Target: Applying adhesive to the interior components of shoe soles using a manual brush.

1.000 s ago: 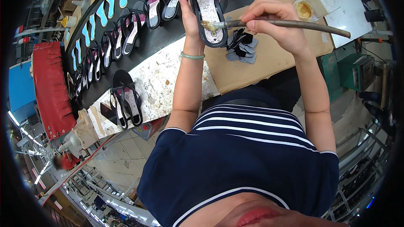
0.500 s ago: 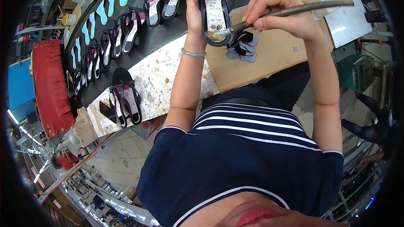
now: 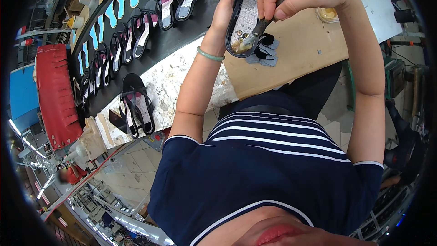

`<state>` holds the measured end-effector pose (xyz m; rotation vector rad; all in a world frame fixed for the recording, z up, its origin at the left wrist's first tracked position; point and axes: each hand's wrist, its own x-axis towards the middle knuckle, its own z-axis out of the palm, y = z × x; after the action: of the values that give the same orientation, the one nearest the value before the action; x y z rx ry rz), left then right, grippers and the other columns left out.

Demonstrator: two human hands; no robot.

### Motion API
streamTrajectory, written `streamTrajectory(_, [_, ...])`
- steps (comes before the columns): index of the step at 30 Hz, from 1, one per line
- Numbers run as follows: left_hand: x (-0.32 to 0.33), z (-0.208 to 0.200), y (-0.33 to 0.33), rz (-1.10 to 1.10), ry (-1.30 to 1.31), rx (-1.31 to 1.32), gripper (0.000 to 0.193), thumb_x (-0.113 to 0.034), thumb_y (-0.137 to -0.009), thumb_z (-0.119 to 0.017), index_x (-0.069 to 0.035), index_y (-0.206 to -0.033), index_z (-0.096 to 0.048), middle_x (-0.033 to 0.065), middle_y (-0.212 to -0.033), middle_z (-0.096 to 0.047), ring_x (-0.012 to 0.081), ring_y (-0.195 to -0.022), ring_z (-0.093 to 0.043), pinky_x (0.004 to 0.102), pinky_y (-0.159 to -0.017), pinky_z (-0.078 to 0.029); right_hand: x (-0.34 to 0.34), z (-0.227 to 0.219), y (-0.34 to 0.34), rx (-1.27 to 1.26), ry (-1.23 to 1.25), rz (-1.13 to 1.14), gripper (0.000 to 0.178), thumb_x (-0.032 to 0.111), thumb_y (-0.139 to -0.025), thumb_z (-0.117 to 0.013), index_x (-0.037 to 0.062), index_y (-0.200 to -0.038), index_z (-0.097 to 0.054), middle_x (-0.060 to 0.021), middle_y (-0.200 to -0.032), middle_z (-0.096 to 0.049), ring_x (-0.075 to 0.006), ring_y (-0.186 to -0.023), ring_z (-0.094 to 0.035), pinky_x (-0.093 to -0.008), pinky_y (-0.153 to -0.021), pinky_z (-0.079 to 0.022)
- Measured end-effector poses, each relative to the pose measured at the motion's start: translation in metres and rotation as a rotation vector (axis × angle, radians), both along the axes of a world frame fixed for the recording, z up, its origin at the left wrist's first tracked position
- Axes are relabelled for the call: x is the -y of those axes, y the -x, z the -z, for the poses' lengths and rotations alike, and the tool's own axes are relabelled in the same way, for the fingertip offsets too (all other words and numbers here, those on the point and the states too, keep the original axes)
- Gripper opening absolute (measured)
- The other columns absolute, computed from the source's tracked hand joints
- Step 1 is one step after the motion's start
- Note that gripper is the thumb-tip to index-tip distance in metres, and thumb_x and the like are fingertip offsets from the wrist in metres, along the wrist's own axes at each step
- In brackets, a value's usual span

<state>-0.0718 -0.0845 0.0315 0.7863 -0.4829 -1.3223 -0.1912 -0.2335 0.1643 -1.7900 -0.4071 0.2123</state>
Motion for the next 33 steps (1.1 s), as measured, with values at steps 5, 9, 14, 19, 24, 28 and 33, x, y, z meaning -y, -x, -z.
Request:
streamTrajectory(5, [0.005, -0.007, -0.002, 0.088, 0.021, 0.113, 0.045, -0.031, -0.106, -0.033, 0.006, -0.119, -0.054, 0.0177, -0.111, -0.063, 0.0215, -0.095, -0.064, 0.0302, -0.086, -0.054, -0.001, -0.011, -0.006, -0.027, -0.009, -0.088, 0.014, -0.004, -0.077, -0.07, -0.0038, -0.09, -0.073, -0.0124, -0.09, -0.071, -0.0183, -0.087, -0.066, -0.0287, -0.075, -0.052])
streamTrajectory(9, [0.027, 0.026, -0.003, 0.211, 0.13, 0.064, 0.059, -0.039, -0.108, -0.02, 0.006, -0.132, -0.047, 0.0232, -0.126, -0.057, 0.0239, -0.112, -0.062, 0.0298, -0.097, -0.054, -0.009, -0.034, -0.011, -0.298, 0.028, -0.091, 0.016, -0.005, -0.076, -0.068, -0.004, -0.091, -0.073, -0.0113, -0.09, -0.07, -0.0161, -0.083, -0.064, -0.0274, -0.07, -0.05])
streamTrajectory(14, [0.022, 0.006, -0.006, 0.336, 0.207, 0.215, 0.036, -0.013, -0.107, -0.032, 0.006, -0.132, -0.048, 0.0175, -0.123, -0.059, 0.0188, -0.113, -0.06, 0.0268, -0.097, -0.052, -0.017, -0.042, -0.004, -0.044, 0.156, -0.091, 0.018, -0.005, -0.073, -0.067, -0.0041, -0.09, -0.073, -0.0114, -0.089, -0.07, -0.0164, -0.083, -0.065, -0.0271, -0.071, -0.05])
streamTrajectory(19, [0.011, 0.007, -0.009, 0.385, 0.218, 0.203, 0.036, -0.014, -0.106, -0.033, 0.006, -0.132, -0.048, 0.0166, -0.123, -0.059, 0.018, -0.111, -0.061, 0.0267, -0.096, -0.053, -0.016, -0.042, -0.01, -0.007, 0.074, -0.178, 0.018, -0.005, -0.073, -0.067, -0.0039, -0.09, -0.073, -0.0122, -0.088, -0.07, -0.0195, -0.085, -0.065, -0.0293, -0.077, -0.05])
streamTrajectory(24, [0.006, 0.013, -0.011, 0.446, 0.227, 0.189, 0.036, -0.015, -0.106, -0.035, 0.006, -0.132, -0.049, 0.0156, -0.122, -0.059, 0.0171, -0.11, -0.061, 0.0266, -0.094, -0.053, -0.008, -0.018, -0.021, -0.01, 0.041, -0.242, 0.018, -0.006, -0.074, -0.066, -0.0037, -0.09, -0.073, -0.0128, -0.09, -0.07, -0.02, -0.087, -0.065, -0.0297, -0.077, -0.05])
streamTrajectory(28, [0.003, 0.014, -0.01, 0.501, 0.239, 0.176, 0.037, -0.016, -0.106, -0.036, 0.006, -0.132, -0.049, 0.0148, -0.122, -0.06, 0.0164, -0.108, -0.061, 0.0265, -0.093, -0.053, -0.006, -0.018, -0.02, -0.042, 0.035, -0.248, 0.018, -0.005, -0.074, -0.067, -0.0038, -0.091, -0.073, -0.0137, -0.091, -0.07, -0.0211, -0.088, -0.065, -0.0307, -0.079, -0.05])
streamTrajectory(33, [0.0, 0.008, -0.006, 0.449, 0.104, 0.111, 0.038, -0.018, -0.106, -0.035, 0.005, -0.132, -0.051, 0.0128, -0.121, -0.061, 0.0147, -0.105, -0.062, 0.0255, -0.09, -0.054, -0.005, -0.025, -0.016, -0.022, 0.022, -0.267, 0.017, -0.006, -0.075, -0.068, -0.0044, -0.091, -0.073, -0.0143, -0.092, -0.07, -0.022, -0.09, -0.066, -0.0315, -0.082, -0.05])
